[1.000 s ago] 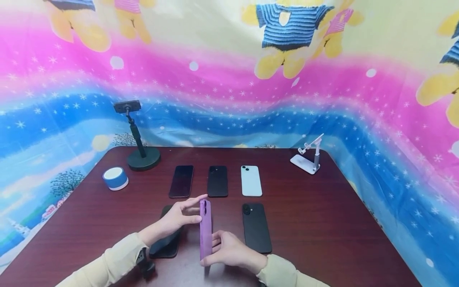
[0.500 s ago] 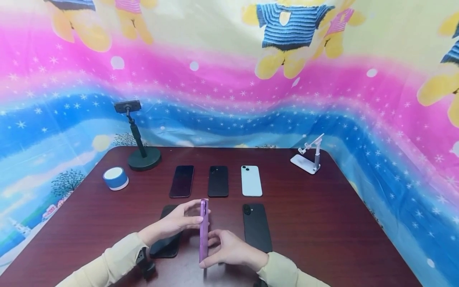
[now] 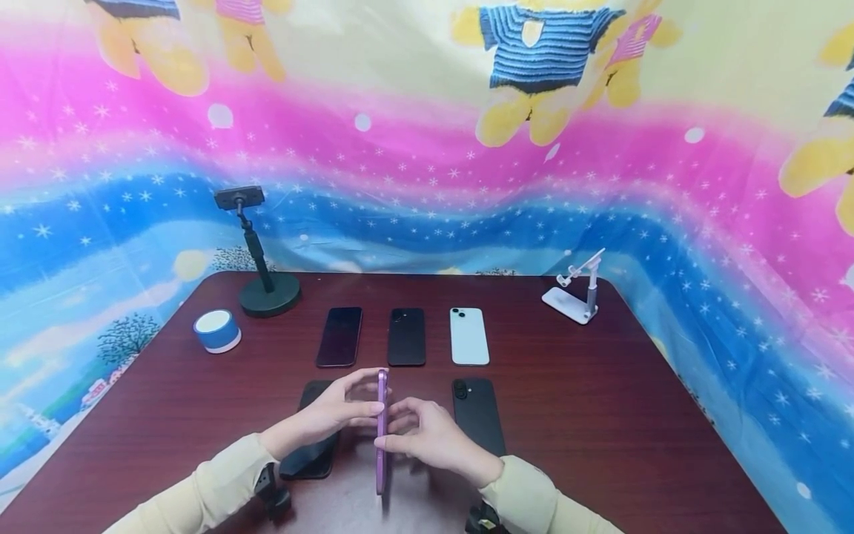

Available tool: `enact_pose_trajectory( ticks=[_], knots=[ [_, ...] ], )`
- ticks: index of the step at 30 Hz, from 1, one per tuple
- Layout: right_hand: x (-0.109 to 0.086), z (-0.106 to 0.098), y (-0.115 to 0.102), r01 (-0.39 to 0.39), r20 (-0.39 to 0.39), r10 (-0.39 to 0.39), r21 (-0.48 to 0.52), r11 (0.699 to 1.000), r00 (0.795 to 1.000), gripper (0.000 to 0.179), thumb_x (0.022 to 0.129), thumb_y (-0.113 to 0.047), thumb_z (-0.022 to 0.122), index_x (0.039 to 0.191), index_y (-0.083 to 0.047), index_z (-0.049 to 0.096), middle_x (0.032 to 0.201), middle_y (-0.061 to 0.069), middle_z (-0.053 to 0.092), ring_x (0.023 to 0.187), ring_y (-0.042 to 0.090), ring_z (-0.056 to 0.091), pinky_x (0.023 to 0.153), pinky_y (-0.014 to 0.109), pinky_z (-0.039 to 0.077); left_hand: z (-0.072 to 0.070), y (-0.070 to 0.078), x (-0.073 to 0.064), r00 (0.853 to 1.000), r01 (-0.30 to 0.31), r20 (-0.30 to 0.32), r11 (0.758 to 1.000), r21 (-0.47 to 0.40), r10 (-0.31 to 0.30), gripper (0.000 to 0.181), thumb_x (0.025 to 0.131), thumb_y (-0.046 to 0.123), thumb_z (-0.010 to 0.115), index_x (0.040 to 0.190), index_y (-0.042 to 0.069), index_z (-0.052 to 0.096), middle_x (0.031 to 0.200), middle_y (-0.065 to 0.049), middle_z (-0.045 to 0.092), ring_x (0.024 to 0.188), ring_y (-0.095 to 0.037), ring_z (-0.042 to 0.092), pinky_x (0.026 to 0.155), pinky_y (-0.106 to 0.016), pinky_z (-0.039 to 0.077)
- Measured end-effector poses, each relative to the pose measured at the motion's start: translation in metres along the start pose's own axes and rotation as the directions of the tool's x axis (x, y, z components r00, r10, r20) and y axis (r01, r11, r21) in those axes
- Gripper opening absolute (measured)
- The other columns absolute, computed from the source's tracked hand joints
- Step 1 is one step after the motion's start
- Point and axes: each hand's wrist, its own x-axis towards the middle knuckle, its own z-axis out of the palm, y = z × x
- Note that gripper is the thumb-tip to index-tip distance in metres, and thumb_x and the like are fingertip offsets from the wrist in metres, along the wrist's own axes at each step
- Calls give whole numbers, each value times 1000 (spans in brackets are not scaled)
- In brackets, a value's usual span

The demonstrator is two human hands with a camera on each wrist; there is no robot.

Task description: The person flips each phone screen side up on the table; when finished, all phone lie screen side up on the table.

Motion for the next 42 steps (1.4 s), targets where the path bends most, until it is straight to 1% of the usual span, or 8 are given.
enact_pose_trajectory(
  ticks=[5,10,13,18,25,31,36,42],
  knots=[
    [3,1,1,21,-84,-20,9,1000,996,41,87,-19,70,116,7,59,105,21,69,86,23,71,68,43,59,3,0,0,999,5,-51,1000,21,-4,73,87,22,72,144,0,33,126,-26,50,97,-21,65,87,-42,55],
    [6,0,3,30,-133,-27,25,999,991,37,89,-20,68,115,5,62,106,21,70,84,26,72,63,43,59,7,0,1,995,-4,-95,999,38,8,71,86,21,72,142,-1,35,122,-25,52,94,-21,65,84,-43,56],
    [6,-2,4,24,-136,-20,30,999,991,37,89,-19,68,115,5,63,104,20,71,79,28,72,59,41,59,9,1,0,995,-19,-99,999,50,24,70,87,19,71,142,-3,34,122,-26,52,93,-21,65,84,-44,56],
    [2,-6,2,40,-126,-35,41,998,991,40,88,-17,69,116,10,63,100,22,71,73,28,72,53,36,58,6,-1,1,992,-36,-118,998,59,43,63,89,16,69,142,1,38,120,-26,56,91,-22,66,81,-44,57],
    [-2,-11,3,44,-130,-38,45,998,991,37,87,-12,69,114,12,63,94,26,71,72,27,72,55,36,58,-2,-6,-1,984,-60,-162,996,68,70,54,91,7,64,141,2,43,107,-16,62,82,-16,67,75,-42,59],
    [-3,-14,7,45,-125,-37,61,997,991,38,88,-10,67,115,16,61,95,28,70,71,29,72,56,38,59,-6,-7,-5,980,-75,-178,993,92,91,51,92,0,59,141,-1,44,104,-19,63,76,-15,67,71,-38,59],
    [-2,-17,12,43,-131,-34,72,996,991,36,89,-7,66,115,16,61,93,28,70,70,28,72,55,35,58,-8,-6,-7,978,-69,-190,995,76,82,52,92,0,59,142,-2,42,103,-17,63,75,-16,68,71,-39,59],
    [2,-19,20,28,-143,-17,74,997,990,33,89,-4,65,115,16,60,94,28,70,74,35,72,55,31,58,-10,-6,-8,973,-56,-222,996,70,70,54,91,0,61,141,-3,42,100,-12,62,72,-15,69,69,-38,59]
  ],
)
